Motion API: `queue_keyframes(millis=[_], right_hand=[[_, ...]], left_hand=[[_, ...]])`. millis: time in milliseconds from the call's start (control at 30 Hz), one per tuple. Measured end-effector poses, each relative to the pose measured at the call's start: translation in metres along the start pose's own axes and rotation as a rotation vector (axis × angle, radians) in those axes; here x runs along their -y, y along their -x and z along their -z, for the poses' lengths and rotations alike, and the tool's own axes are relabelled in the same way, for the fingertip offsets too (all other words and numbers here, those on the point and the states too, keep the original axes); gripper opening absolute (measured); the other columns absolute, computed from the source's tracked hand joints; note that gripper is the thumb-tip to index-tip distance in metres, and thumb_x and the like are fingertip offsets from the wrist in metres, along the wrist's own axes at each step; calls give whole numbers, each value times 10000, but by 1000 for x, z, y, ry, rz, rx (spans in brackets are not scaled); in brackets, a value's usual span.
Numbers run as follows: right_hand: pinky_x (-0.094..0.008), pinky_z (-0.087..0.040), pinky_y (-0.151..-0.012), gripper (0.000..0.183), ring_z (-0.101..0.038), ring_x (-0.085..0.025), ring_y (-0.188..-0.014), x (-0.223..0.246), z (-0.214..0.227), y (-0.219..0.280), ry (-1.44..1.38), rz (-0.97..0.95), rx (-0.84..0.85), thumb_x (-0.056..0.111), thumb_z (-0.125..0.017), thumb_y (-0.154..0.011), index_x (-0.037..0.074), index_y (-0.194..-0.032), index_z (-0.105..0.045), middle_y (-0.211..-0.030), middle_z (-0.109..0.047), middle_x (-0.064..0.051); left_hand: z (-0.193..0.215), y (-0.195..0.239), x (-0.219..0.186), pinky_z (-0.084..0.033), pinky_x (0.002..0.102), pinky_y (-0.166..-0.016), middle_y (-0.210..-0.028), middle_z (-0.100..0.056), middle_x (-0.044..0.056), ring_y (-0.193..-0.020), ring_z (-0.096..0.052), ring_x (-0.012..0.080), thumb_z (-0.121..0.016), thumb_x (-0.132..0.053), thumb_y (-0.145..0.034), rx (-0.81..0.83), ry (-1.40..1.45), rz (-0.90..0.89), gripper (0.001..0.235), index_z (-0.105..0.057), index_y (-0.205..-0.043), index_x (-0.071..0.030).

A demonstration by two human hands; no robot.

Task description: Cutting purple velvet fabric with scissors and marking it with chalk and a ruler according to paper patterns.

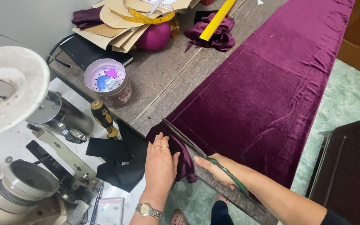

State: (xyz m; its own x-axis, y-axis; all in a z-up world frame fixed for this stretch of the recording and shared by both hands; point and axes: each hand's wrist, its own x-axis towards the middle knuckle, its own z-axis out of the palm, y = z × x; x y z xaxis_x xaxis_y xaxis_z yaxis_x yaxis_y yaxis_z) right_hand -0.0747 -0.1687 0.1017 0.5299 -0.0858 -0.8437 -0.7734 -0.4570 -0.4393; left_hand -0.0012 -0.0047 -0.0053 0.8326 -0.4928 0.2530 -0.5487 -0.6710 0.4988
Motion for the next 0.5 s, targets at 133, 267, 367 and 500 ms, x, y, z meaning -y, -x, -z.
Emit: queue_keyframes(millis=[133,267,367,500], right_hand=[[-237,-241,-262,564,-247,-102,-300,-6,5,-1,-170,72,21,630,-425,-936,132,-678,-363,-421,-272,-5],[-253,-244,-314,621,-267,-125,-243,-20,25,15,-215,179,55,587,-466,-946,120,-569,-309,-346,-276,-17],[-258,-208,-255,627,-202,-112,-281,-45,42,25,-364,143,37,584,-504,-946,146,-592,-229,-402,-218,6],[-246,-178,-253,541,-189,-102,-299,-80,74,39,-531,108,-39,547,-517,-941,94,-691,-356,-460,-242,-10]], left_hand=[[-3,-1,0,-314,473,-1113,-1350,-486,216,-1258,-467,355,-669,-246,-832,7,-44,8,539,-480,-1262,19],[-2,-3,2,-378,454,-1048,-1266,-521,190,-1167,-515,343,-679,-249,-833,-19,-94,-31,531,-502,-1255,20],[0,-4,4,-464,416,-775,-1038,-519,95,-898,-525,297,-688,-235,-827,29,-105,-9,342,-592,-1100,-52],[-3,-14,21,-453,394,-795,-971,-579,73,-903,-555,277,-673,-180,-788,63,41,106,173,-617,-927,-93]])
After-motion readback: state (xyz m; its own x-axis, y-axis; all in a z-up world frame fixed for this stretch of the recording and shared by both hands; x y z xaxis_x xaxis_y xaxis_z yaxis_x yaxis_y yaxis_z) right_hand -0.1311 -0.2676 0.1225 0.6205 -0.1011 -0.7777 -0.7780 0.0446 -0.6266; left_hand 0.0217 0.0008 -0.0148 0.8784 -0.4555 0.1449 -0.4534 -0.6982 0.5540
